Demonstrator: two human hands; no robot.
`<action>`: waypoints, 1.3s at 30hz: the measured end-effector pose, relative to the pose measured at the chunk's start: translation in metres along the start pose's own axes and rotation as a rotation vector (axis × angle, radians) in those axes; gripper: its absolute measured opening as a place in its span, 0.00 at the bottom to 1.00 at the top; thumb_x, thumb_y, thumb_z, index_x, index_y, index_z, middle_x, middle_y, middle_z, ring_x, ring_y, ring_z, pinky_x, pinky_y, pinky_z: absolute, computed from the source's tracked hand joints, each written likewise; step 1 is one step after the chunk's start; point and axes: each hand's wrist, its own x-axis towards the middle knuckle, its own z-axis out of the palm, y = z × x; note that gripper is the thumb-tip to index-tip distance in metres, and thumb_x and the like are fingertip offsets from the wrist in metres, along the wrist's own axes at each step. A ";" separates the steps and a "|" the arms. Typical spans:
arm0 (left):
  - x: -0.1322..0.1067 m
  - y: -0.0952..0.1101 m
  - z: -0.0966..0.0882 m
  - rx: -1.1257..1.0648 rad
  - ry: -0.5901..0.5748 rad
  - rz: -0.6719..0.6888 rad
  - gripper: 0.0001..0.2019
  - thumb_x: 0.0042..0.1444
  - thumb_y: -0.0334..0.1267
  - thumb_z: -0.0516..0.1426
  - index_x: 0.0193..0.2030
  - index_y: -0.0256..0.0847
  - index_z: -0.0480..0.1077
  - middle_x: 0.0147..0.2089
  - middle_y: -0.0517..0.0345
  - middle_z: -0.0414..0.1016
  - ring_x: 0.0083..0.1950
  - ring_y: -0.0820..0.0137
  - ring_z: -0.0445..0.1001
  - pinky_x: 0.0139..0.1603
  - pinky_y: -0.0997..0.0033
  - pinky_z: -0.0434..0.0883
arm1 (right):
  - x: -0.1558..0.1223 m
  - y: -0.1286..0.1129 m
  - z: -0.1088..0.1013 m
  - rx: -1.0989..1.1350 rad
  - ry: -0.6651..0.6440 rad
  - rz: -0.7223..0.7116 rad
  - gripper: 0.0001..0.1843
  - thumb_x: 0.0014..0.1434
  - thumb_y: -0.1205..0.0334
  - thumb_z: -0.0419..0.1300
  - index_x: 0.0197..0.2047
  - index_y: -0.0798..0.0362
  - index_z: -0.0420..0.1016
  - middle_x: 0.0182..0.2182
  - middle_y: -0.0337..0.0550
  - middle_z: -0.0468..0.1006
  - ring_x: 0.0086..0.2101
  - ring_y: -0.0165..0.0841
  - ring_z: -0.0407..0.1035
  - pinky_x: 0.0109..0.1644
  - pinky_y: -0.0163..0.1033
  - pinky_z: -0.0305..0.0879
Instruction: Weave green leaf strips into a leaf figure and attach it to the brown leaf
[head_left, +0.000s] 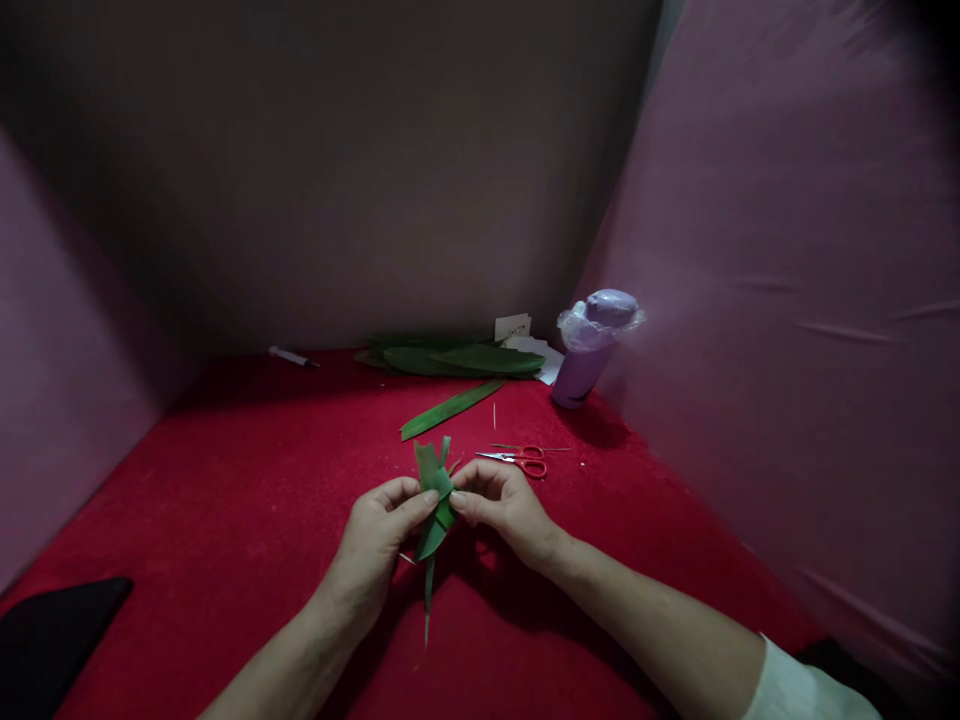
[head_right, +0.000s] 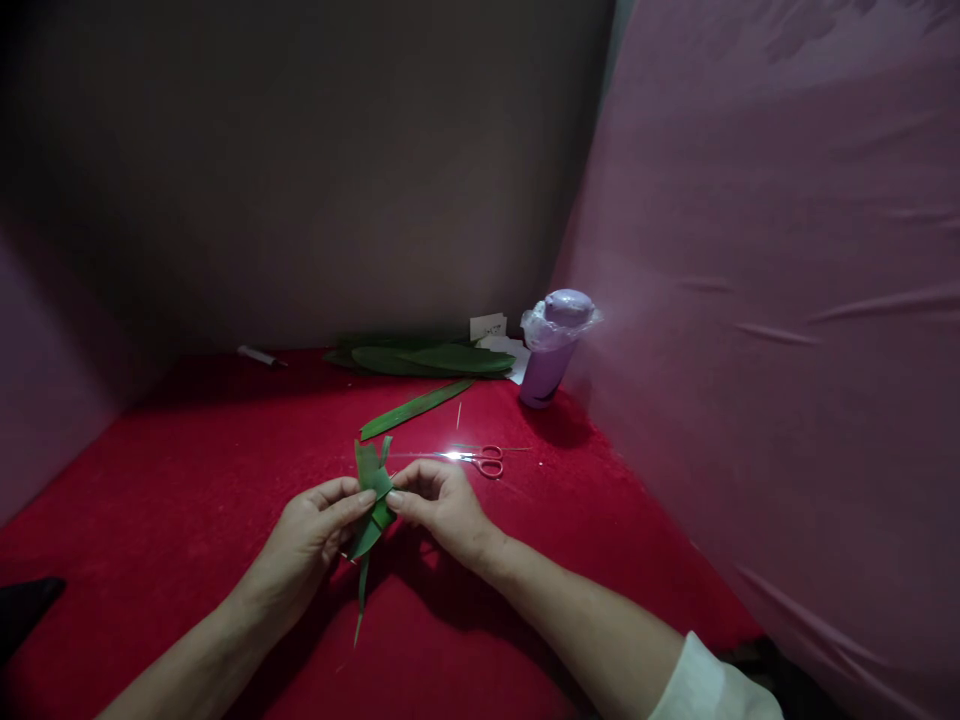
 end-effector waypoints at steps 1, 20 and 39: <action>0.000 0.000 0.000 -0.005 0.000 0.000 0.08 0.47 0.39 0.61 0.28 0.35 0.71 0.21 0.61 0.69 0.21 0.78 0.62 0.22 0.78 0.57 | 0.000 0.001 0.000 0.002 -0.008 0.004 0.11 0.44 0.59 0.67 0.29 0.56 0.71 0.22 0.34 0.71 0.21 0.23 0.60 0.26 0.31 0.55; -0.002 0.002 0.000 -0.050 -0.044 -0.034 0.06 0.47 0.36 0.60 0.27 0.35 0.71 0.22 0.59 0.70 0.21 0.77 0.63 0.24 0.77 0.59 | 0.000 0.003 -0.001 0.006 -0.040 0.020 0.11 0.45 0.58 0.66 0.29 0.56 0.71 0.22 0.34 0.70 0.20 0.23 0.60 0.27 0.32 0.56; 0.000 0.000 -0.002 0.009 -0.021 -0.001 0.07 0.48 0.38 0.61 0.28 0.36 0.71 0.22 0.61 0.71 0.21 0.78 0.64 0.22 0.78 0.59 | -0.001 0.002 -0.001 -0.047 -0.018 -0.015 0.12 0.48 0.56 0.64 0.31 0.56 0.71 0.22 0.35 0.69 0.21 0.23 0.60 0.26 0.31 0.56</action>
